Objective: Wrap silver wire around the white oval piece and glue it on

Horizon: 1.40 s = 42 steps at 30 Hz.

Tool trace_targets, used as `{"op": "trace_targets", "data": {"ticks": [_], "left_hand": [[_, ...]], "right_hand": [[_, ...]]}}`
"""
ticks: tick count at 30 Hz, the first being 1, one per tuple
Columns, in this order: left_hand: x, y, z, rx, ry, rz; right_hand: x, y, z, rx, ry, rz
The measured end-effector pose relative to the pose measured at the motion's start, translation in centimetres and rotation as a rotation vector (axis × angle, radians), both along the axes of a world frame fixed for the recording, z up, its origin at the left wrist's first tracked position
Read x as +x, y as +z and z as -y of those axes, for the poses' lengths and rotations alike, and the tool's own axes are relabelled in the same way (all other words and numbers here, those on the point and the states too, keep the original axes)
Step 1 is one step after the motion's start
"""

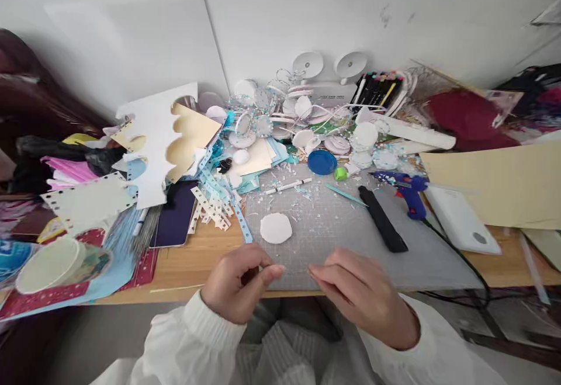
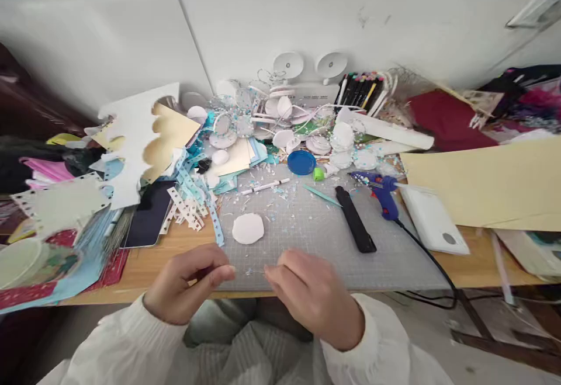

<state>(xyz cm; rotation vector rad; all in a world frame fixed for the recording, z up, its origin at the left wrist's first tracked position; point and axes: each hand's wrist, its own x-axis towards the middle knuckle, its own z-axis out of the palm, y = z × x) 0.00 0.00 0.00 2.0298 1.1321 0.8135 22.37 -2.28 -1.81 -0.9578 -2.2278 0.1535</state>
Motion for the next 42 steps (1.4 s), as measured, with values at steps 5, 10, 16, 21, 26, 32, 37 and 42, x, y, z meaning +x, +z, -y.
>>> {"op": "trace_targets", "data": {"ticks": [5,10,16,21,26,32,37,42], "left_hand": [[-0.3,-0.1,0.6,0.333,0.110,0.010],[-0.5,-0.3,0.7,0.700,0.111,-0.228],[-1.1,-0.9,0.8,0.782,0.122,-0.279],[-1.4,-1.1,0.9,0.804,0.105,-0.274],[-1.1,-1.2,0.8,0.802,0.143,-0.298],[-0.7,0.1,0.4,0.458,0.028,-0.174],[-0.9,1.6,0.4,0.113,-0.133,-0.061],[-0.9,2.0,0.6,0.448,-0.035,-0.172]], "right_hand": [[0.1,0.2,-0.4,-0.126,-0.057,-0.177],[0.0,0.2,-0.4,-0.194,-0.054,-0.228],[0.2,0.2,-0.2,-0.188,-0.024,-0.156],[0.1,0.3,-0.1,-0.186,-0.044,-0.153],[-0.2,0.1,-0.2,-0.117,-0.060,-0.132],[0.4,0.1,-0.1,0.352,-0.127,0.166],[0.8,0.3,-0.1,0.341,-0.085,0.147],[0.5,0.5,-0.8,-0.023,-0.138,-0.057]]}}
